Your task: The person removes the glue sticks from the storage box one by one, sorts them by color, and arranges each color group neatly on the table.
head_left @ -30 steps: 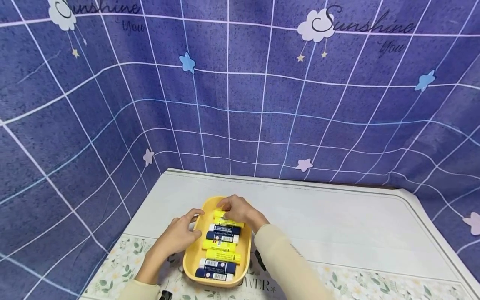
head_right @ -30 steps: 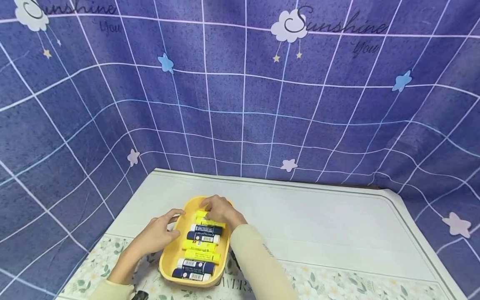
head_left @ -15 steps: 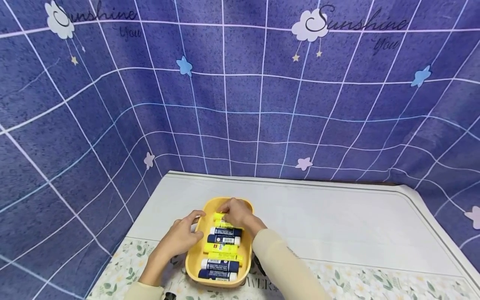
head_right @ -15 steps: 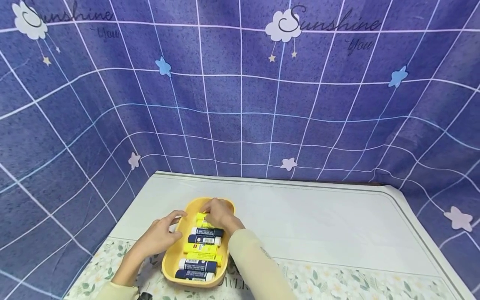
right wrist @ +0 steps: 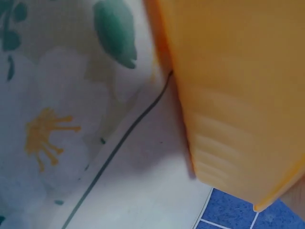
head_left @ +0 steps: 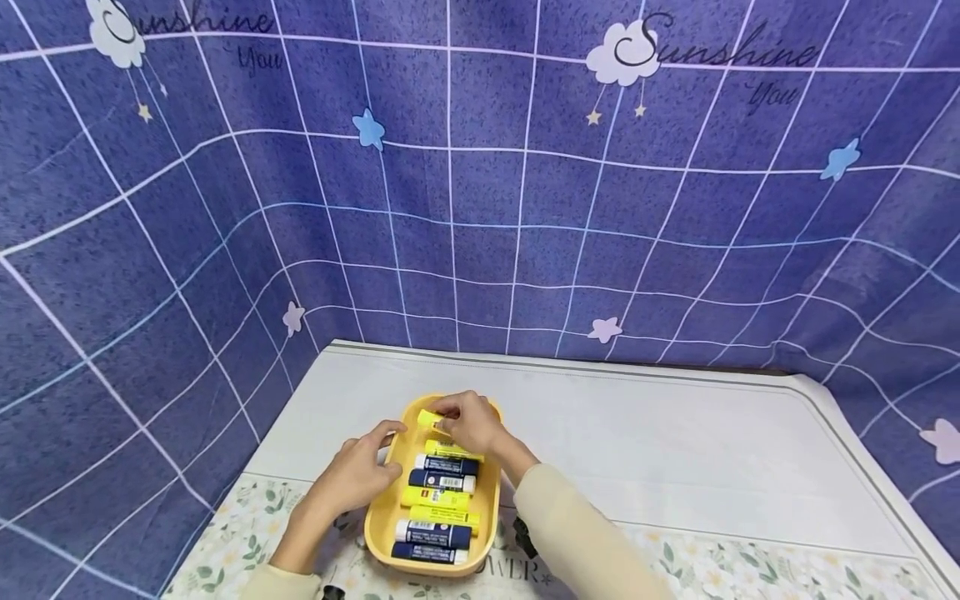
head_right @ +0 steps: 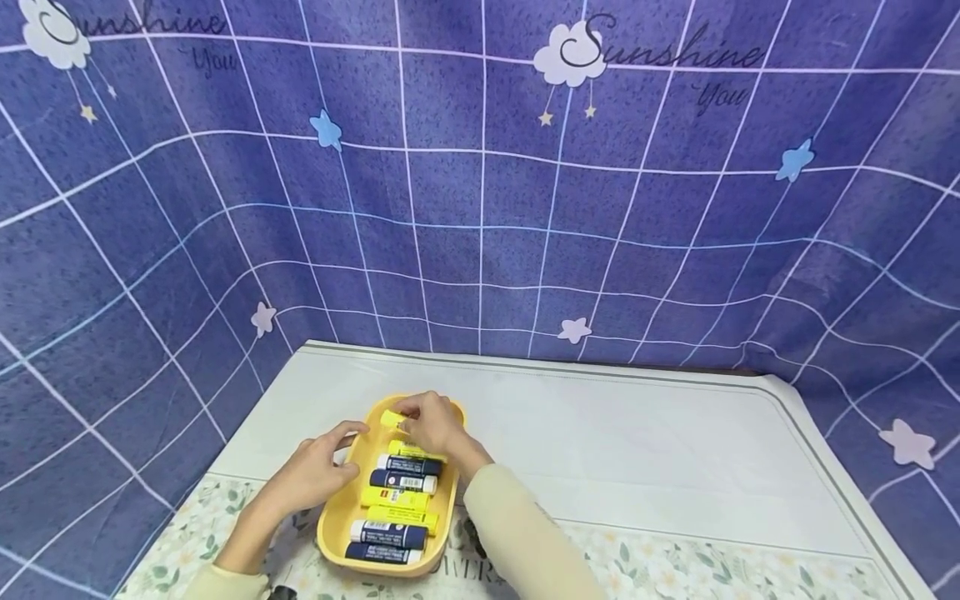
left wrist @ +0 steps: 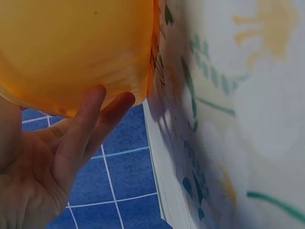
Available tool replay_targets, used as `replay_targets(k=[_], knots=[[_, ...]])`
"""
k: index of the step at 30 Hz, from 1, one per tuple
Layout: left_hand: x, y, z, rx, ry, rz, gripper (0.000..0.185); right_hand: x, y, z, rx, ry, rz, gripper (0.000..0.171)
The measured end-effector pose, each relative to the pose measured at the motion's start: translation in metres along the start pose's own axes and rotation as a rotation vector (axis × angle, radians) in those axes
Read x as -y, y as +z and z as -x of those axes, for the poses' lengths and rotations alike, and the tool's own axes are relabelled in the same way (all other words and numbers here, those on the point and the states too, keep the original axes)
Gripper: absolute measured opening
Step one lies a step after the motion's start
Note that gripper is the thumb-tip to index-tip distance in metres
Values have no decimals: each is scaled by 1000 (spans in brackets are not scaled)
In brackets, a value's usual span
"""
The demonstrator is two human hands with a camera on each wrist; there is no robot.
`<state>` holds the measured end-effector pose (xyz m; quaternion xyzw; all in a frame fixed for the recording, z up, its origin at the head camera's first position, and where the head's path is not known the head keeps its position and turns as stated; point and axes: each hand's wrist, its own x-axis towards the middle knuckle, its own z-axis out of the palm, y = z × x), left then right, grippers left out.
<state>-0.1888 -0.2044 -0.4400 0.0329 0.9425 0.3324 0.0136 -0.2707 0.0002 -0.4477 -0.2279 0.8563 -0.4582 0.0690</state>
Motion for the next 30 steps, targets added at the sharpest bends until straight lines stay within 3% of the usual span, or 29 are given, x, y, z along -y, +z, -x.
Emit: replay_targets(k=[5,11,16,21,30], knots=[[-1,1,-1,33,-11,21,58,3,-14,3,-88,2,-161,32],[3,-3,-1,17,12,4,60,7,-34,-1,-193,28,-377,35],[3,-2,-2,26,30,7,59,2,-53,-1,-331,85,-520,35],[2,-2,-1,17,42,0,58,-6,-68,2,-466,164,-593,35],[2,-2,-2,7,63,-37,57,-32,-86,9,-658,242,-629,34]])
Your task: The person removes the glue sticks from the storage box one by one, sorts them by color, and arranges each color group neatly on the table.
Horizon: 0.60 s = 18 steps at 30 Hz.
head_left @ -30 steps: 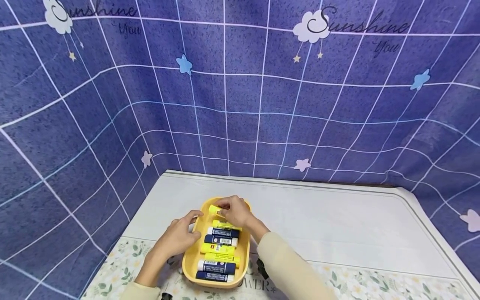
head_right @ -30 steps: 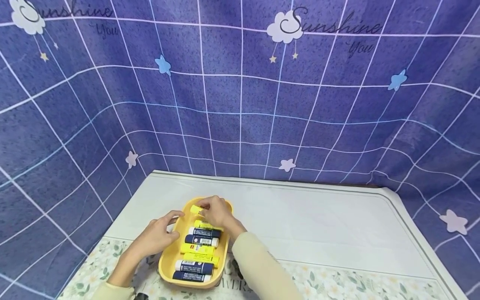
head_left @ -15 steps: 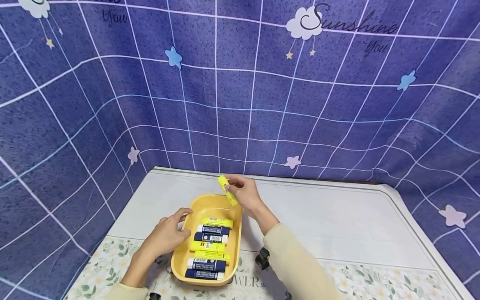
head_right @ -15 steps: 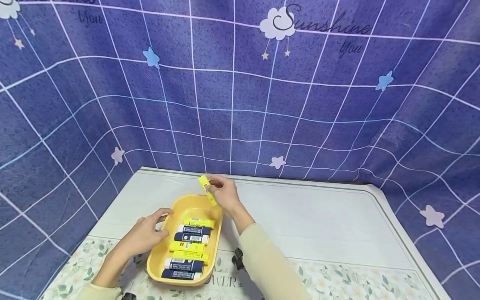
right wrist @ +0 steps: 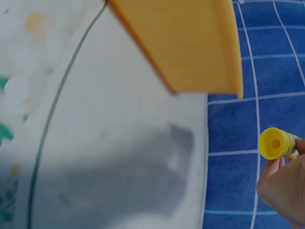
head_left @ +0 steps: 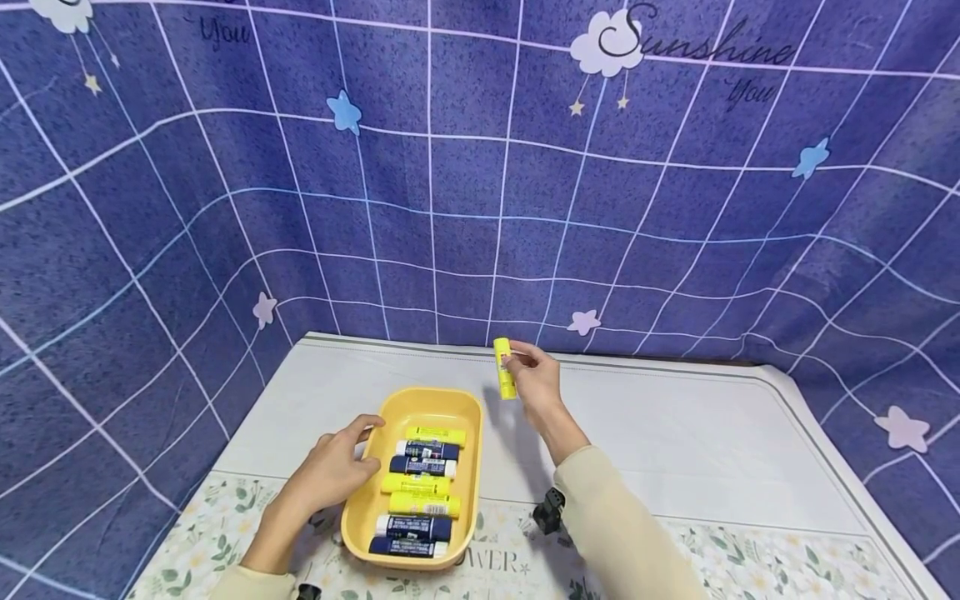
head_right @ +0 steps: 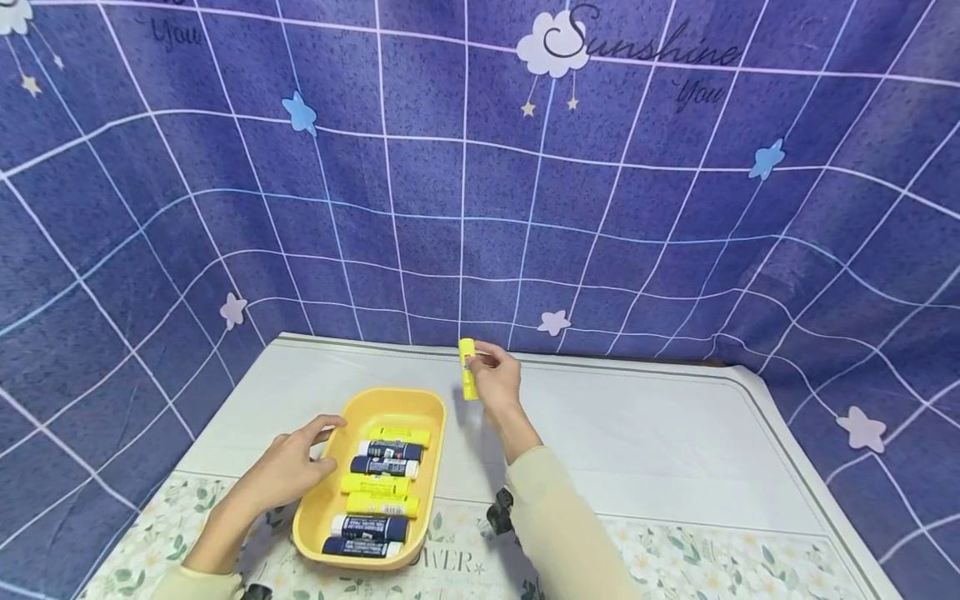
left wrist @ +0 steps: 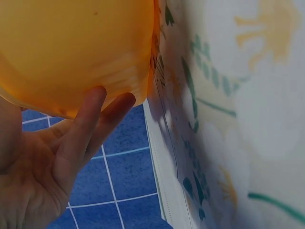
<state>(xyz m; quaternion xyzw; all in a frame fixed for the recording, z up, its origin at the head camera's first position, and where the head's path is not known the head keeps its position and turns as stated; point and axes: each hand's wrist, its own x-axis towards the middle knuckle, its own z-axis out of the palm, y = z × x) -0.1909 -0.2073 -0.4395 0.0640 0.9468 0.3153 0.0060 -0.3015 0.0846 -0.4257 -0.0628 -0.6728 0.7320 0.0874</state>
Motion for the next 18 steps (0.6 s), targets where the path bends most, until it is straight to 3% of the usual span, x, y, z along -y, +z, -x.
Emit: replay_targets(k=[9,18], knots=[[0,0,-1,3,0,5,57,-25,-26,-3,-91,97,82,34],[1,1,-1,2,-3,0,57,-55,-35,0,-129,169,240,32]])
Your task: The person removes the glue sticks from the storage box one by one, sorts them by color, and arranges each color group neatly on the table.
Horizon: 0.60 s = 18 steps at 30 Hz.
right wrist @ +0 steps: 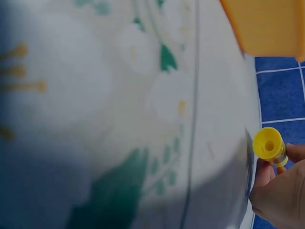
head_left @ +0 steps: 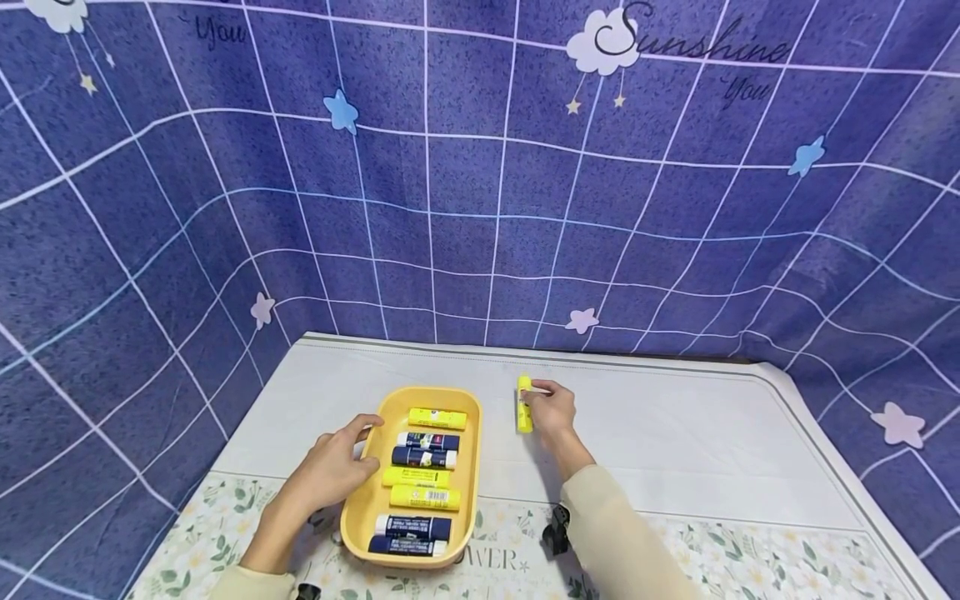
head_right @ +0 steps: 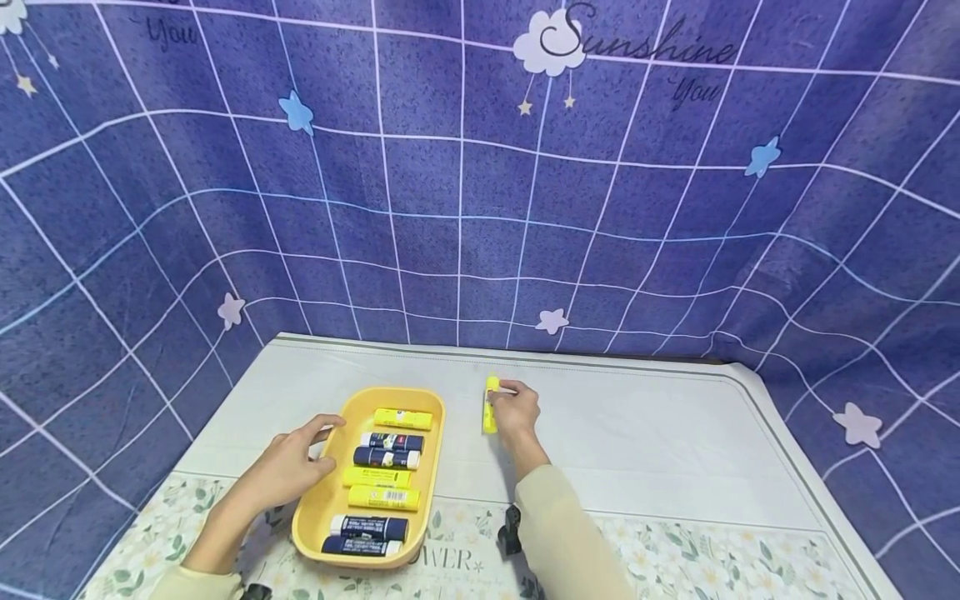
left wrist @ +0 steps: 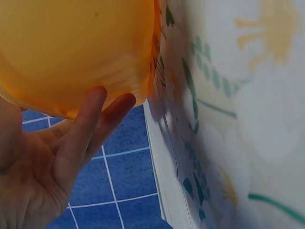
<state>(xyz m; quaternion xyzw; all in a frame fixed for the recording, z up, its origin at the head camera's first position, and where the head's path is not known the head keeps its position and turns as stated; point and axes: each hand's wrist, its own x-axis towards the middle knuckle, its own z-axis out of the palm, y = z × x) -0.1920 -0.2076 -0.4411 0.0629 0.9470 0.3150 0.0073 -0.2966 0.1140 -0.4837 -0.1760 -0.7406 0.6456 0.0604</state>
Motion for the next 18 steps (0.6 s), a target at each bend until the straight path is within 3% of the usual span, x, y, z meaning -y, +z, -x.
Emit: replay_targets(k=[11,18], knots=[[0,1,-1,4,-29,12,58,-2,6,3,-9,-20,172,33],[0,0,-2,18,-43,27,60,2,7,5,-15,-80,350,32]])
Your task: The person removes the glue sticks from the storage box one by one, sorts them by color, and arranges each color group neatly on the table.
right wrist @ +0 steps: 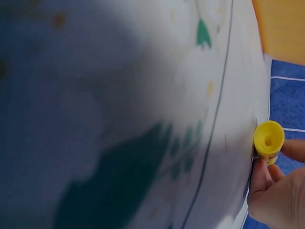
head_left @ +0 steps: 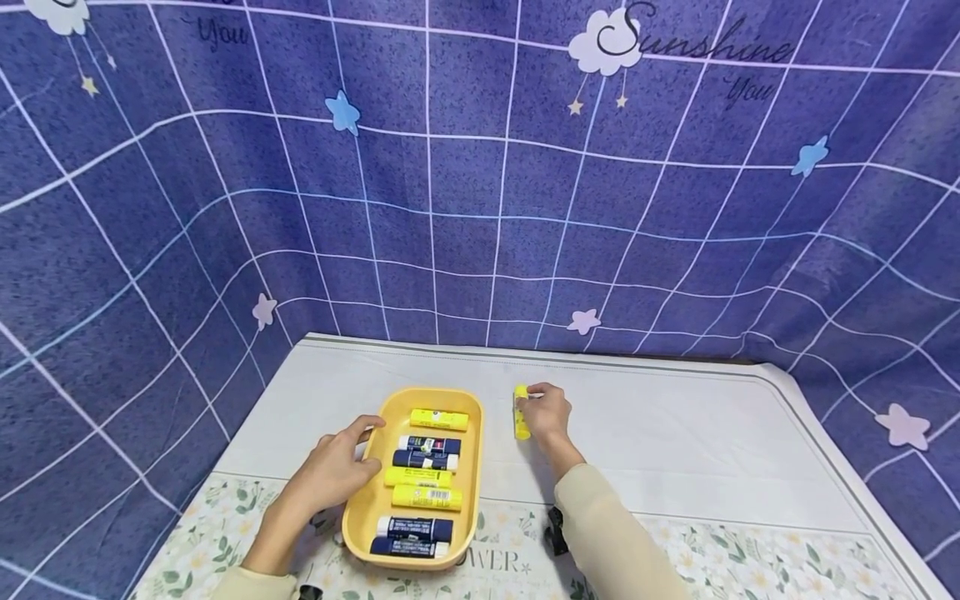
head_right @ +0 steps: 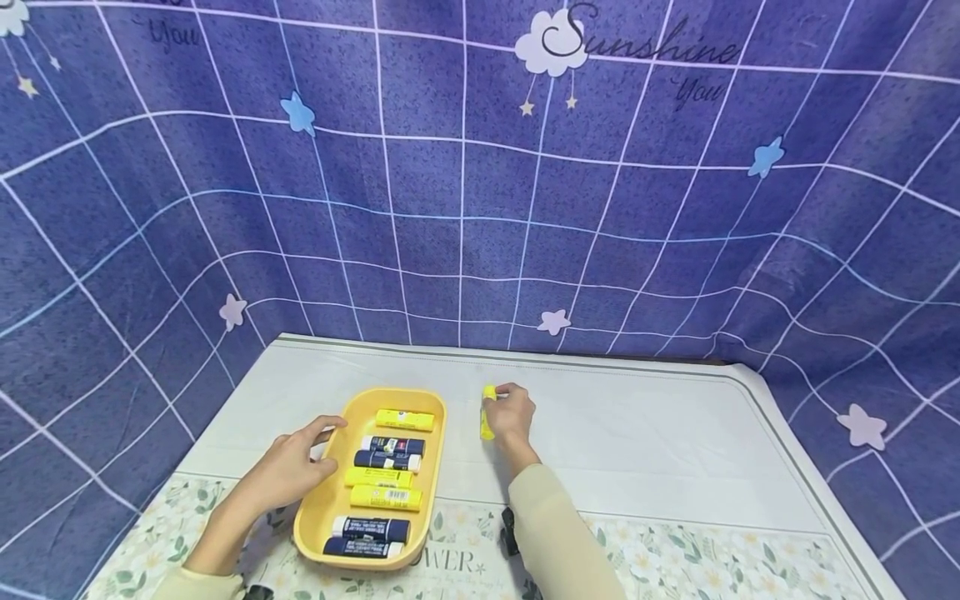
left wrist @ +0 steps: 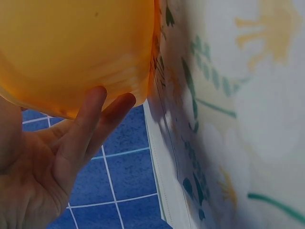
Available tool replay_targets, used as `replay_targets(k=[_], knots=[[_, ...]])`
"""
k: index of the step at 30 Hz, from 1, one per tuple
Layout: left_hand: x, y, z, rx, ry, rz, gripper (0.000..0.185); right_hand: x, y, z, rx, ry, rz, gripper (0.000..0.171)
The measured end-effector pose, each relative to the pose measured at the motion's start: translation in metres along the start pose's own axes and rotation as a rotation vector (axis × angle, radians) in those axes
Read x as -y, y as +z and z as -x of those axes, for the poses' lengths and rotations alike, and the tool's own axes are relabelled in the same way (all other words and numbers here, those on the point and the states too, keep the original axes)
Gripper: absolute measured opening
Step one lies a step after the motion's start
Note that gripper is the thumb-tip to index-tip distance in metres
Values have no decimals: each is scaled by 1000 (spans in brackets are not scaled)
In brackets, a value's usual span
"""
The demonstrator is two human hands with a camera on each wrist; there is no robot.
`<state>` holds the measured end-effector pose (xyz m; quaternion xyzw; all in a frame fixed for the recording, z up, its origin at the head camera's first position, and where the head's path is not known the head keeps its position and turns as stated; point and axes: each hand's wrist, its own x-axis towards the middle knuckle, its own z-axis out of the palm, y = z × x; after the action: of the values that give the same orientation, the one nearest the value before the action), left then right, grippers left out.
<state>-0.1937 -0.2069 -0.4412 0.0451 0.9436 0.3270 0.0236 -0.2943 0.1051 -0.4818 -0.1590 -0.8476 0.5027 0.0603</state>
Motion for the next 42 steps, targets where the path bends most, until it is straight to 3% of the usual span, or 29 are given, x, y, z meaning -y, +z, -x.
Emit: replay_targets(k=[10,18,21,25,30,36,42], knots=[[1,-1,3,-1,9,11,59,-1,-1,2,-7,-72,85,39],[1,-2,5,-5,18,-2,63,8,-3,-1,-95,-176,-56,33],[1,-2,5,-7,18,-4,66,16,-4,5,-73,-240,-148,28],[0,-3,4,-3,17,13,70,29,-4,17,62,-325,-269,24],[0,-4,4,9,8,43,71,42,0,34,298,-395,-367,23],[-2,-5,4,14,17,74,71,50,9,50,557,-447,-325,29],[-4,-5,4,22,21,88,72,51,17,57,683,-481,-251,31]])
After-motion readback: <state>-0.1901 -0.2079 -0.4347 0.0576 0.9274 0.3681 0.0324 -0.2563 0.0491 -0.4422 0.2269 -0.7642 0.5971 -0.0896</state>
